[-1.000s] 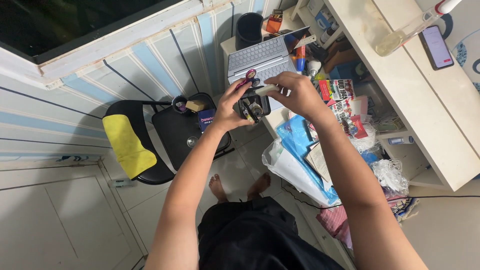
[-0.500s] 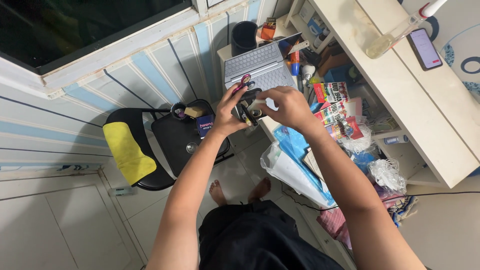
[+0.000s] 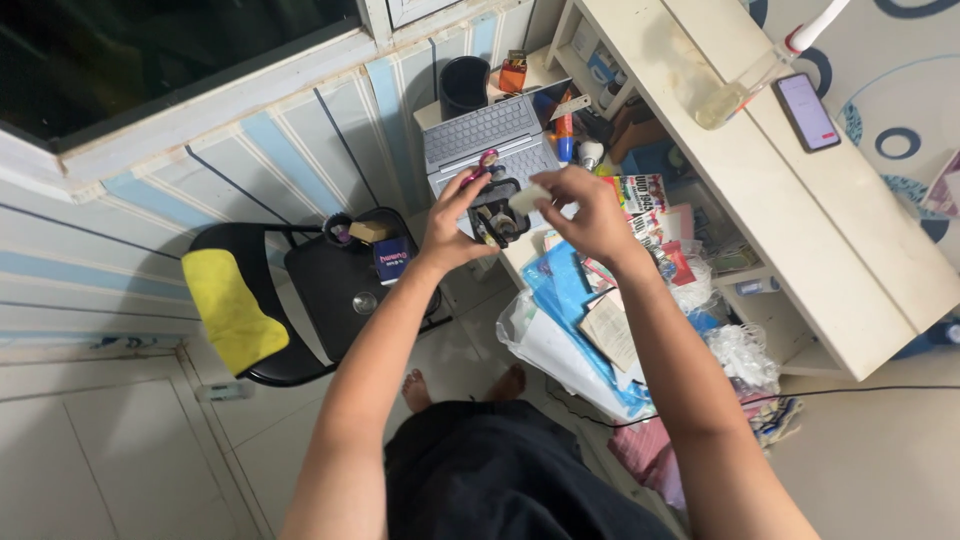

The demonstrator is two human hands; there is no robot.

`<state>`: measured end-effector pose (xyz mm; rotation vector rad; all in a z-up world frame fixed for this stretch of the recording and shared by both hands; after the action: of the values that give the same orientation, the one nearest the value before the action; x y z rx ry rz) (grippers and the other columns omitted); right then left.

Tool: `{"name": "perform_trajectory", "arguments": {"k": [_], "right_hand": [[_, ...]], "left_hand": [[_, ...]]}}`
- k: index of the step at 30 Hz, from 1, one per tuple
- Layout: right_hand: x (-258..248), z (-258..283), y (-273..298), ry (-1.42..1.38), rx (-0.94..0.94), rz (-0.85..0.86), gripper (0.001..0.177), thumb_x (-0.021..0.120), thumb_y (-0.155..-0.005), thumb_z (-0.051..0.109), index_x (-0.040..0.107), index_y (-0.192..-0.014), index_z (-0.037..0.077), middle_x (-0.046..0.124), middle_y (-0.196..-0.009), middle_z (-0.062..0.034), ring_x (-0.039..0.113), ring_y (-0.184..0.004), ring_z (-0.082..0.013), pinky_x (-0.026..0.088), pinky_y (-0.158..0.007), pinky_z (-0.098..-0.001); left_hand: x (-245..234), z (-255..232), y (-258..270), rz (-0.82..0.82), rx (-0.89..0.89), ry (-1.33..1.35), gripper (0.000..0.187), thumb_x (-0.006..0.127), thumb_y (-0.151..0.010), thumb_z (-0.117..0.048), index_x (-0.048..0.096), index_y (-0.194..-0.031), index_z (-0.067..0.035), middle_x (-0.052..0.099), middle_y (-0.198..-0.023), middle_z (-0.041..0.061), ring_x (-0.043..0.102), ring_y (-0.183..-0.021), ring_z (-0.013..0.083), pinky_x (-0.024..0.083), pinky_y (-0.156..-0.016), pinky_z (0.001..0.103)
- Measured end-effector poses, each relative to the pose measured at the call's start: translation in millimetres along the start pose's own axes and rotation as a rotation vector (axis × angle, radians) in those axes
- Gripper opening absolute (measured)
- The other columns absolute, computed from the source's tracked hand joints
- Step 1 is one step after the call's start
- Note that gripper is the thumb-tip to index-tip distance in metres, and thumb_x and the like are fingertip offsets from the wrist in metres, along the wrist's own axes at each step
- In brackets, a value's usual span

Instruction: The person organizes a cluttered desk by picking up a coiled cable and hanging it on a wall hook, then placing a mesh pen holder on the desk. They add a pencil, scissors, and a light bulb to the holder, then coil a white USB cable and place it on a chair.

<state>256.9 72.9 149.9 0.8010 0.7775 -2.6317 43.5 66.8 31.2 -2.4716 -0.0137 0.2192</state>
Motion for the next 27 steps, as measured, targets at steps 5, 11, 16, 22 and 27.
{"name": "perform_trajectory", "arguments": {"k": [5, 11, 16, 22, 27], "right_hand": [[-3.9, -13.5, -10.3, -0.091, 0.086, 0.084, 0.031, 0.077, -0.089, -0.001, 0.073, -0.118, 0.005, 0.071, -0.092, -0.0143, 0.074, -0.08, -0.0284, 0.061, -0.074, -0.0379], [31.6, -22.5, -29.0, -0.295, 0.09, 0.047, 0.03, 0.076, -0.092, -0.003, 0.065, -0.12, 0.002, 0.071, -0.094, -0.0146, 0.071, -0.084, -0.0215, 0.058, -0.08, -0.0361], [86.2, -3.3, -53.3, -0.36, 0.051, -0.037, 0.037, 0.076, -0.093, -0.006, 0.059, -0.125, 0.001, 0.07, -0.097, -0.0157, 0.069, -0.084, -0.0208, 0.055, -0.077, -0.0342], [178.6, 32.6, -83.8, -0.45, 0.116, -0.057, 0.022, 0.074, -0.101, 0.006, 0.066, -0.121, -0.001, 0.069, -0.09, -0.0163, 0.067, -0.076, -0.0198, 0.057, -0.07, -0.0338], [240.7, 61.0, -96.1, -0.491, 0.1, -0.056, 0.022, 0.072, -0.103, 0.004, 0.067, -0.122, -0.006, 0.066, -0.09, -0.0165, 0.067, -0.08, -0.0214, 0.059, -0.073, -0.0383]], "left_hand": [[-15.7, -13.1, -2.8, -0.054, 0.024, -0.073, 0.103, 0.103, -0.05, -0.031, 0.063, -0.144, -0.015, 0.057, -0.144, 0.021, 0.058, -0.13, 0.0412, 0.045, -0.112, 0.05], [-74.7, -19.3, 6.1, -0.149, 0.065, -0.176, 0.095, 0.103, -0.056, -0.024, 0.065, -0.142, -0.013, 0.059, -0.142, 0.018, 0.061, -0.128, 0.0366, 0.047, -0.111, 0.046], [-150.5, -15.3, 11.4, -0.196, 0.085, -0.238, 0.093, 0.104, -0.059, -0.031, 0.065, -0.143, -0.016, 0.059, -0.142, 0.016, 0.062, -0.127, 0.0332, 0.049, -0.11, 0.043], [-254.0, -6.9, 21.7, -0.182, 0.104, -0.219, 0.089, 0.102, -0.066, -0.031, 0.064, -0.143, -0.01, 0.057, -0.142, 0.02, 0.059, -0.13, 0.035, 0.049, -0.109, 0.045], [-316.8, 2.0, 29.7, -0.243, 0.174, -0.256, 0.086, 0.101, -0.071, -0.033, 0.062, -0.141, -0.002, 0.057, -0.139, 0.024, 0.062, -0.126, 0.0355, 0.052, -0.106, 0.045]]}}
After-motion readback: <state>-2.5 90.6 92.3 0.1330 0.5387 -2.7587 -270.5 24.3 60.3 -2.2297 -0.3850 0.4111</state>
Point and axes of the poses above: each hand's wrist, its own y-axis away from the middle knuckle, its own x-axis out of the palm, z = x × y, the point moved 4 cm from there along -y, towards the middle knuckle
